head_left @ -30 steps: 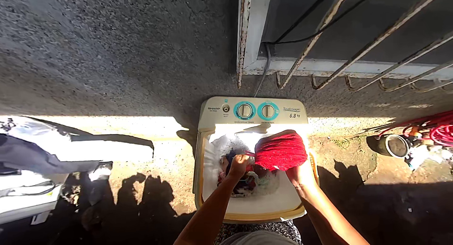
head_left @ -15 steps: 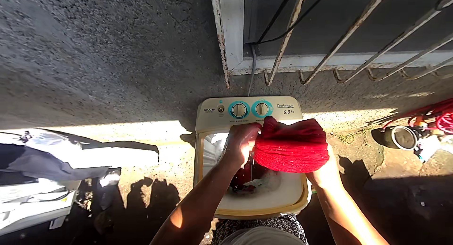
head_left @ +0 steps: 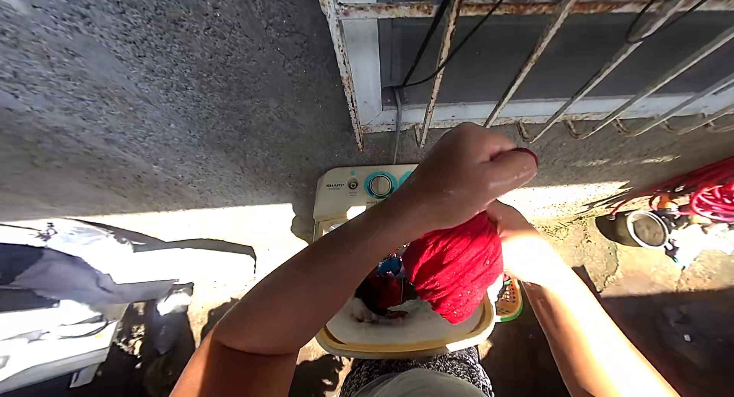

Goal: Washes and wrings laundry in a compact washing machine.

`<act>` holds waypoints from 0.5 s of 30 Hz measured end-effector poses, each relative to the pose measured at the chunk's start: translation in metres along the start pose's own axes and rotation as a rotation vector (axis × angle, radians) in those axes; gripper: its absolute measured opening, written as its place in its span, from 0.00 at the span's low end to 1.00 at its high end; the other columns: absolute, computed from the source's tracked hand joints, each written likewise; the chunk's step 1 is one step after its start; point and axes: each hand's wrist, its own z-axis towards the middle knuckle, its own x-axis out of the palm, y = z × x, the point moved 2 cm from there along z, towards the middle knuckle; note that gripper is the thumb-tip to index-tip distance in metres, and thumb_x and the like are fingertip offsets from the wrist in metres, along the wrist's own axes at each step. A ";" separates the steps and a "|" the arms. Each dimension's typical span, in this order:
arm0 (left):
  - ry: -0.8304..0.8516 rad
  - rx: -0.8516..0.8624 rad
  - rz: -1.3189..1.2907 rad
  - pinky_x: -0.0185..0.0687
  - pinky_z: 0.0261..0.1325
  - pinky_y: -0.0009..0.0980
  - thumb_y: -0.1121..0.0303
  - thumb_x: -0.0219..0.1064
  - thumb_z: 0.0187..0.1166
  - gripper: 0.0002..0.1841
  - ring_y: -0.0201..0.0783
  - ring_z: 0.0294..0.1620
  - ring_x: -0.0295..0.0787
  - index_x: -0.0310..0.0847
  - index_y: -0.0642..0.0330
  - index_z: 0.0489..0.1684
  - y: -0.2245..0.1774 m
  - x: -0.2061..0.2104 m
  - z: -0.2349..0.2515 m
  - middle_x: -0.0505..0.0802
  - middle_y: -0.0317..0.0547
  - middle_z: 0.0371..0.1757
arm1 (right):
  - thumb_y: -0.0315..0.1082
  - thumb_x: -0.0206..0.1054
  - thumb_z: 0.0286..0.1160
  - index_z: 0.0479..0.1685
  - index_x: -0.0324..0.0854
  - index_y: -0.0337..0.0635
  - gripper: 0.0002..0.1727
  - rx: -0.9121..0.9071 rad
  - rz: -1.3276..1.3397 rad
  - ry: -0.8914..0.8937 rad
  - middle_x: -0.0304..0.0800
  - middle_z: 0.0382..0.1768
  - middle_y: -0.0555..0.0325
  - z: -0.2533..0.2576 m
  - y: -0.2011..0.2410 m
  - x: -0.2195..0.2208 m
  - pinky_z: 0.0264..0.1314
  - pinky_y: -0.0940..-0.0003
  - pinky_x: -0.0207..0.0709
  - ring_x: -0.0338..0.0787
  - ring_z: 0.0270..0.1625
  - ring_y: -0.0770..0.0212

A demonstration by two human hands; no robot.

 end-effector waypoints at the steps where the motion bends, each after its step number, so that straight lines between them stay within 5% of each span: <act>1: 0.019 0.050 0.051 0.51 0.16 0.19 0.75 0.58 0.78 0.22 0.19 0.12 0.59 0.63 0.50 0.07 -0.005 0.000 0.006 0.67 0.26 0.10 | 0.30 0.74 0.58 0.64 0.82 0.44 0.27 -0.015 0.017 -0.008 0.88 0.54 0.71 0.004 0.002 0.003 0.60 0.85 0.80 0.84 0.55 0.86; 3: 0.025 0.084 0.113 0.52 0.17 0.20 0.74 0.58 0.80 0.22 0.20 0.12 0.60 0.64 0.51 0.08 -0.001 -0.005 0.013 0.67 0.27 0.11 | 0.29 0.70 0.64 0.63 0.84 0.40 0.23 -0.063 0.081 -0.073 0.85 0.60 0.65 0.014 -0.005 0.009 0.65 0.83 0.78 0.82 0.62 0.82; 6: -0.071 0.024 0.085 0.56 0.20 0.21 0.73 0.57 0.83 0.20 0.23 0.15 0.63 0.68 0.54 0.13 0.031 -0.016 0.004 0.69 0.29 0.13 | 0.30 0.58 0.81 0.78 0.73 0.48 0.24 0.012 0.499 -0.096 0.79 0.69 0.70 0.024 -0.027 0.029 0.67 0.77 0.79 0.80 0.68 0.78; 8: -0.114 -0.035 0.141 0.68 0.32 0.25 0.70 0.58 0.83 0.16 0.26 0.26 0.73 0.76 0.57 0.19 0.055 -0.024 -0.012 0.78 0.34 0.22 | 0.32 0.52 0.89 0.61 0.80 0.56 0.14 0.167 0.860 -0.168 0.92 0.49 0.72 0.026 -0.036 0.047 0.49 0.78 0.87 0.90 0.50 0.78; 11: -0.154 -0.222 -0.010 0.80 0.62 0.34 0.65 0.61 0.84 0.12 0.33 0.57 0.84 0.83 0.68 0.47 0.103 -0.029 -0.054 0.88 0.47 0.52 | 0.38 0.45 0.94 0.61 0.79 0.51 0.15 0.258 1.022 -0.200 0.92 0.47 0.63 0.027 -0.054 0.065 0.51 0.69 0.89 0.91 0.49 0.70; 15: -0.343 -0.656 -0.407 0.77 0.66 0.35 0.72 0.56 0.87 0.21 0.33 0.62 0.81 0.68 0.64 0.77 0.166 -0.006 -0.129 0.85 0.48 0.67 | 0.37 0.41 0.95 0.53 0.79 0.53 0.17 0.302 0.990 -0.340 0.92 0.40 0.67 0.032 -0.053 0.067 0.46 0.73 0.88 0.92 0.44 0.74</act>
